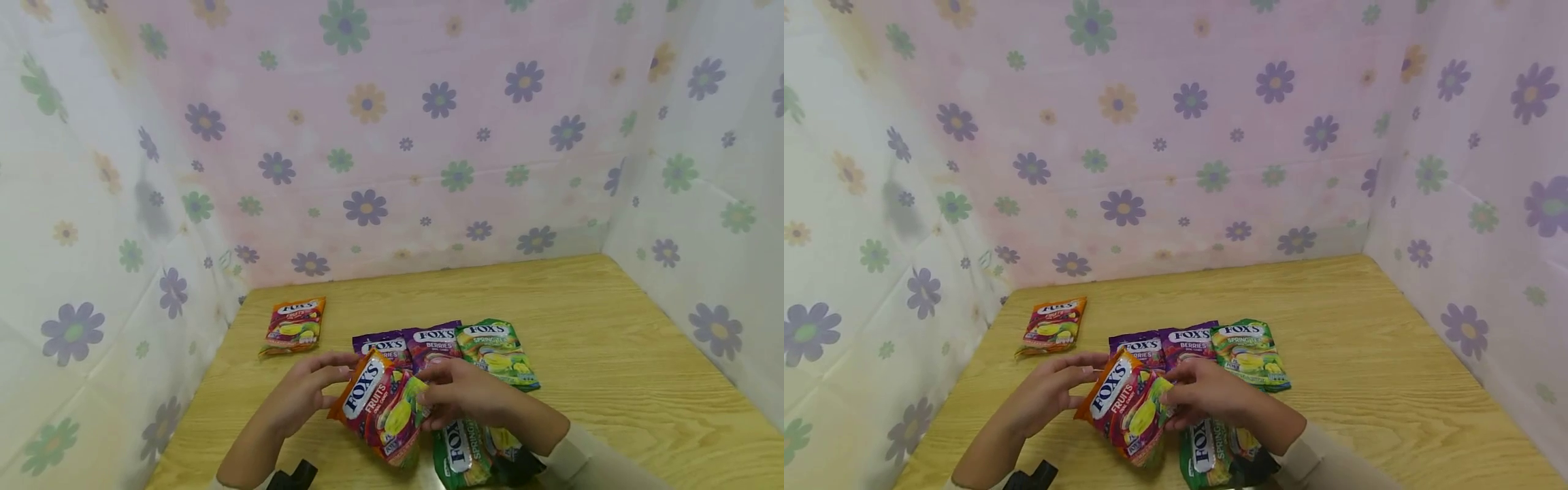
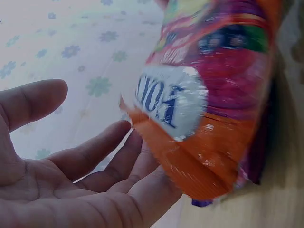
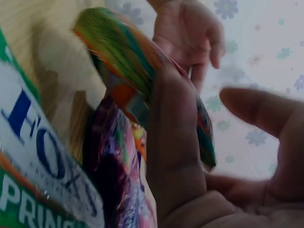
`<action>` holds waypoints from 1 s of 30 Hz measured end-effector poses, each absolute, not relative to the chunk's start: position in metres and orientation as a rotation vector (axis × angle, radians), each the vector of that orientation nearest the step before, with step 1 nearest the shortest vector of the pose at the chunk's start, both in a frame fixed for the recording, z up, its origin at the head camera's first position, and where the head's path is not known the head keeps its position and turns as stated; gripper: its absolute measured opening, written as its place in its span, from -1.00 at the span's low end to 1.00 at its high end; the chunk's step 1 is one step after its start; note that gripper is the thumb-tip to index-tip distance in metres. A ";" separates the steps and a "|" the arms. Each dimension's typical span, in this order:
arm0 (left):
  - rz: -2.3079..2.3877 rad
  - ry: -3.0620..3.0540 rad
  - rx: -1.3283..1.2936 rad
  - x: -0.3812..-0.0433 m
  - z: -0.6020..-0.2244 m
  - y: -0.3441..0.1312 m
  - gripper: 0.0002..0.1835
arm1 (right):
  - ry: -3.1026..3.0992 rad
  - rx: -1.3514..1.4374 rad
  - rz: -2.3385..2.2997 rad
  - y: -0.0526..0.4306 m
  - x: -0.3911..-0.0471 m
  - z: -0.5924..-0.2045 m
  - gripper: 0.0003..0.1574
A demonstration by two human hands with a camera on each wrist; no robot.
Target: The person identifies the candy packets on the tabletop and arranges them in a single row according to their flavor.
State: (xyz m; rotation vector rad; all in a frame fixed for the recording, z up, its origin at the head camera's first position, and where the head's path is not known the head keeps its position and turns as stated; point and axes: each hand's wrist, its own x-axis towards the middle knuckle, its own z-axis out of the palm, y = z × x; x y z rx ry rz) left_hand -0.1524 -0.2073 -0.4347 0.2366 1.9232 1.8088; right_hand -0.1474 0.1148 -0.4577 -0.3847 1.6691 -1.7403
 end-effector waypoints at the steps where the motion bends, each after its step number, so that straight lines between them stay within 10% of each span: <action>1: 1.806 1.927 0.238 -0.155 -0.434 -0.206 -0.43 | 1.657 -0.412 -1.719 0.115 -0.149 -0.460 -0.41; 30: 1.918 1.731 0.250 -0.194 -0.452 -0.194 -0.23 | 1.516 -0.429 -2.032 0.123 -0.174 -0.441 -0.24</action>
